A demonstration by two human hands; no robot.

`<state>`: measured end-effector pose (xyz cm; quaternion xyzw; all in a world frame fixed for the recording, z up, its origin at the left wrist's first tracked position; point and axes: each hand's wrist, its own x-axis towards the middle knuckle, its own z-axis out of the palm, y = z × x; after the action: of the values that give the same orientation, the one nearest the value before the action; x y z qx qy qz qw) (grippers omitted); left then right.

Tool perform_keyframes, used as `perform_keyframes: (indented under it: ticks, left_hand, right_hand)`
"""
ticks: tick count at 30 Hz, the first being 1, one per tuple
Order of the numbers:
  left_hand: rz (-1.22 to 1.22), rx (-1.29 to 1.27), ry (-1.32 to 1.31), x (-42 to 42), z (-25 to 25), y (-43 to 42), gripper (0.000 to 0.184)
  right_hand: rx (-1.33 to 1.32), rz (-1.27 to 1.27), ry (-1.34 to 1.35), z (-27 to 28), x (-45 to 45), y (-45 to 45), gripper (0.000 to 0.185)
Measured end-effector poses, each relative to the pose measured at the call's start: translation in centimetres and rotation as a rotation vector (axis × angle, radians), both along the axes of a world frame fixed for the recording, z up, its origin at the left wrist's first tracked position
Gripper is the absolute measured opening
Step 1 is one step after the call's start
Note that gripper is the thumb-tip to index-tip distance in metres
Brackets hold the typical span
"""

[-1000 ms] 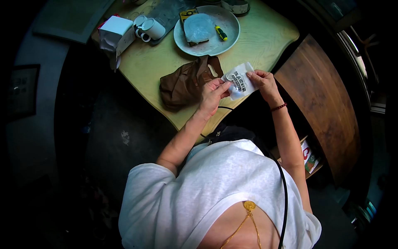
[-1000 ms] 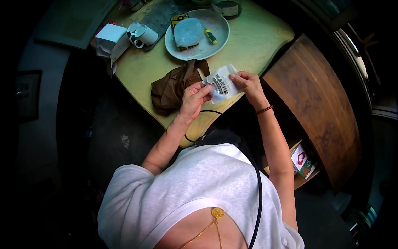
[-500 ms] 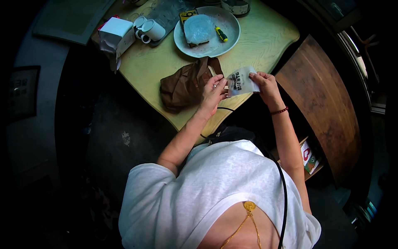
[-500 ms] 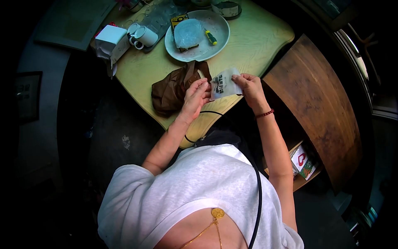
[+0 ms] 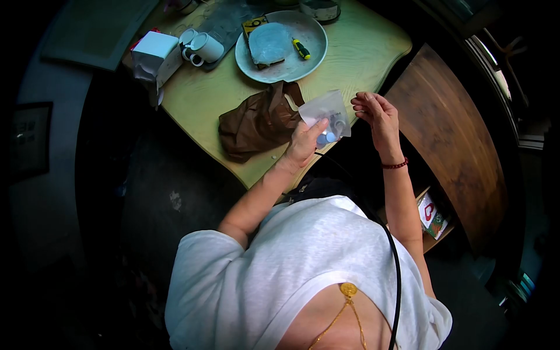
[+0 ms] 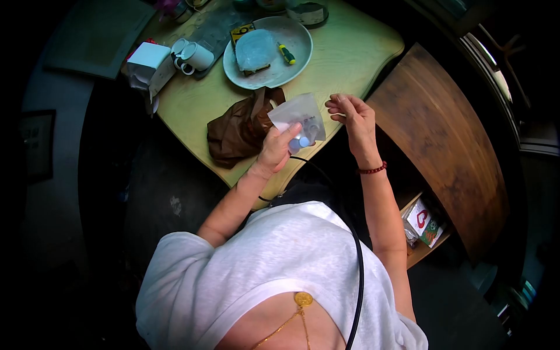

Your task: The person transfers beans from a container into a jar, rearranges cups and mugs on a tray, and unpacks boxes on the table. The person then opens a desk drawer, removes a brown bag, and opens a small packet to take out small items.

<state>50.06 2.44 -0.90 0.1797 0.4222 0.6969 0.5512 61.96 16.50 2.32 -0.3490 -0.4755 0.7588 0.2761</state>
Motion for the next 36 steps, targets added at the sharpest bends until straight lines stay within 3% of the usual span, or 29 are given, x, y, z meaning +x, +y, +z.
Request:
perform_keyframes:
  ticks: [3, 5, 9, 16, 20, 22, 25, 36]
  left_hand:
    - [-0.032, 0.049, -0.161, -0.4, 0.9, 0.0, 0.031]
    - [-0.061, 0.051, -0.138, -0.3, 1.3, 0.2, 0.033]
    - [-0.059, 0.004, -0.094, 0.2, 1.9, 0.2, 0.034]
    - [0.092, -0.101, 0.145, 0.6, 0.9, 0.2, 0.03]
    - [0.092, -0.108, 0.122, 0.4, 1.7, 0.0, 0.029]
    - [-0.041, -0.109, 0.0, -0.1, 2.4, -0.3, 0.025]
    - [-0.116, -0.058, 0.147, -0.1, 2.7, -0.5, 0.027]
    - [-0.08, -0.039, 0.043, -0.1, 3.1, -0.8, 0.03]
  right_hand:
    - [0.034, 0.065, -0.074, -0.4, 1.5, -0.5, 0.03]
    - [-0.153, 0.203, -0.04, -0.9, 2.0, -1.2, 0.029]
    - [-0.129, 0.248, -0.062, -1.8, 2.6, -1.8, 0.026]
    - [-0.233, 0.245, -0.003, -1.6, 3.0, -2.5, 0.025]
    - [-0.169, 0.301, 0.052, -1.4, 3.1, -3.2, 0.023]
    - [-0.164, 0.298, 0.069, -1.5, 3.2, -3.3, 0.022]
    - [-0.137, 0.271, 0.055, -1.5, 3.3, -3.3, 0.021]
    - [-0.153, 0.283, 0.227, -1.5, 3.8, -3.9, 0.014]
